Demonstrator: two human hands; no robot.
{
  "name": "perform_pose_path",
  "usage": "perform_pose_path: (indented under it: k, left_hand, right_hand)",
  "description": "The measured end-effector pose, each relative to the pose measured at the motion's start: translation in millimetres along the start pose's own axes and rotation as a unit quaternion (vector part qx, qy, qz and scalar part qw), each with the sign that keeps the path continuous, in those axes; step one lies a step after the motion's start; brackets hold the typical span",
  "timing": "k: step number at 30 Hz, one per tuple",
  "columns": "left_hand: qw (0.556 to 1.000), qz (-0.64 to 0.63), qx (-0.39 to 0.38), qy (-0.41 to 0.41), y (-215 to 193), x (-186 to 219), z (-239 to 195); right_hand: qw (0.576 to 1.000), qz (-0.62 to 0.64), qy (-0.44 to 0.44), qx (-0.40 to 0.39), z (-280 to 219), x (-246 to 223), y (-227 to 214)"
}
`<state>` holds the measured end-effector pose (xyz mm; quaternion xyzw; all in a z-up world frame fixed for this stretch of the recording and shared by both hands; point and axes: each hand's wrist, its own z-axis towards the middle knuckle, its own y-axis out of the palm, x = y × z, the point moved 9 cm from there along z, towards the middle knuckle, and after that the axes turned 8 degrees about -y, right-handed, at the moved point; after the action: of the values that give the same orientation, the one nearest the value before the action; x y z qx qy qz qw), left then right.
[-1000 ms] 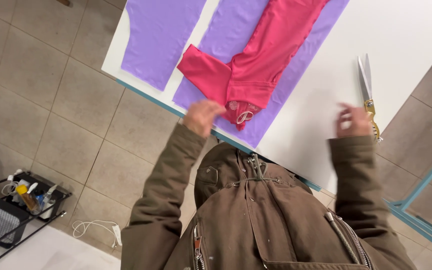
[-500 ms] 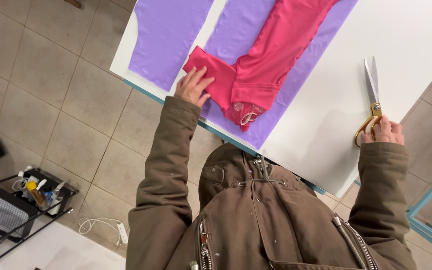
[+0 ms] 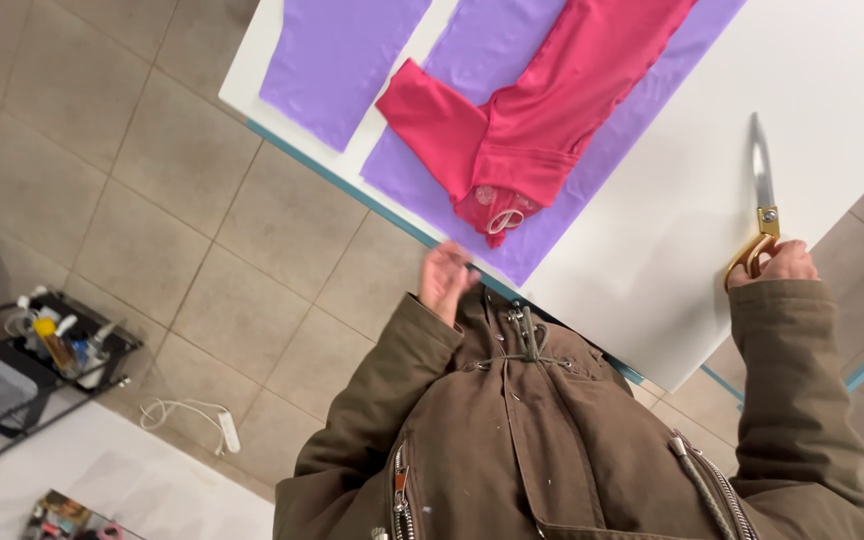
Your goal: The person uses gold-handled scissors to cut a large piece of purple fabric laid out on a white table, using a pink garment as a template. After cutting, the person folds the purple fabric and places the pink garment aside.
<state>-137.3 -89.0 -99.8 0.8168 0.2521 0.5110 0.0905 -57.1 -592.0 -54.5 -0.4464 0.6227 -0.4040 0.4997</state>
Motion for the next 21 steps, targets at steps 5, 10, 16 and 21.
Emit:
perform_pose_path:
  k: [5,10,16,21]
  left_hand:
    - [0.959,-0.164,-0.05,-0.224,-2,-78,-14]
    - [0.912,-0.251,-0.126,-0.3,69,-68,-25]
    - [0.953,-0.161,-0.042,-0.253,75,-72,-1]
    - [0.971,-0.087,-0.011,-0.223,64,-81,11]
  right_hand:
    - [0.983,0.128,0.081,-0.102,-3,-24,-12]
    - [0.9,0.379,0.008,-0.214,-51,-36,65]
    - [0.826,0.313,0.087,-0.46,-120,-58,89]
    - [0.789,0.336,0.022,-0.514,-118,-38,111]
